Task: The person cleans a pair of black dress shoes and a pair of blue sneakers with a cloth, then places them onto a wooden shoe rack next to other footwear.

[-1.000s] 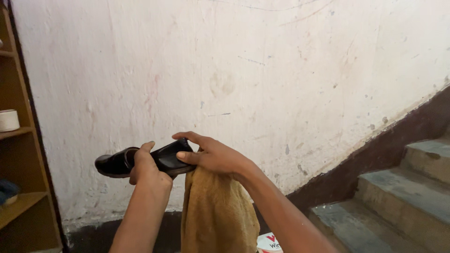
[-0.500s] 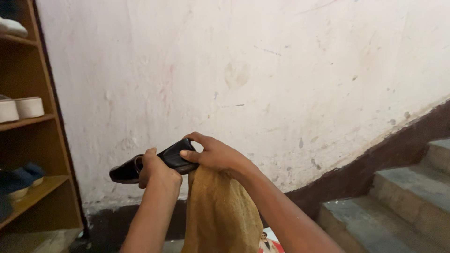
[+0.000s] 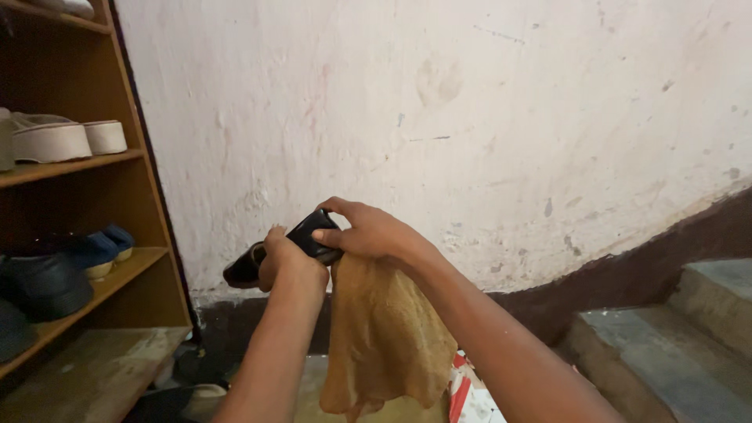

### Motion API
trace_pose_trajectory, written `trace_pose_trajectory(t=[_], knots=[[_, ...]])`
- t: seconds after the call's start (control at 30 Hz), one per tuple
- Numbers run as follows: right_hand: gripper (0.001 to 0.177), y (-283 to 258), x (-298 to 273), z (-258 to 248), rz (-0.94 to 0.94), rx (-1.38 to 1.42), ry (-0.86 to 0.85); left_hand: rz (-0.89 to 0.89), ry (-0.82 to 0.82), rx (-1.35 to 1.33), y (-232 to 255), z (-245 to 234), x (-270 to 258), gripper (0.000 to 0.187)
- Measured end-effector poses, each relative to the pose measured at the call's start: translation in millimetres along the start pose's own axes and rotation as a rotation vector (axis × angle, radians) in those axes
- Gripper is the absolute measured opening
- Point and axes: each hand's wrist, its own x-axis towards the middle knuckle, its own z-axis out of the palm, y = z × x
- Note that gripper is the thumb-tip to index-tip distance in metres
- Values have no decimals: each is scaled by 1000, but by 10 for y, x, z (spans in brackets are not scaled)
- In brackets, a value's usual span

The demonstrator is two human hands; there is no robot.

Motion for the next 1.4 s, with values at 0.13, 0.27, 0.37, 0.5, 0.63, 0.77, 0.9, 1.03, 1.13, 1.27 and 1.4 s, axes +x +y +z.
trace_pose_trajectory(t=[0.13, 0.27, 0.37, 0.5, 0.63, 0.77, 0.9, 1.03, 1.13, 1.27, 1.4], knots=[[58, -16, 75, 117, -35, -38, -10, -5, 39, 24, 67, -92, 40, 63], [58, -50, 102, 250, 14, -31, -43, 19, -17, 75, 124, -167, 124, 49], [56, -79, 125, 355, 3, -25, -56, -37, -77, -10, 201, -256, 128, 47], [54, -109, 170, 484, -44, -10, -69, -41, -42, 43, 324, -348, 99, 46], [56, -181, 193, 601, -24, -26, -70, -54, -13, 11, 420, -407, 152, 44], [57, -250, 231, 744, -12, -58, -82, 2, 17, 53, 461, -473, 327, 46], [56, -279, 284, 897, -60, -72, -105, 95, 82, 78, 498, -536, 477, 46], [54, -279, 325, 1031, -89, -70, -123, 31, 242, 138, 615, -638, 478, 53], [57, -308, 397, 1148, -96, -39, -153, 76, 240, 253, 730, -735, 463, 48], [59, -375, 443, 1313, -110, -65, -183, 34, 255, 190, 832, -852, 462, 52], [60, -394, 460, 1488, -177, 7, -215, 23, 255, 171, 905, -968, 633, 53]])
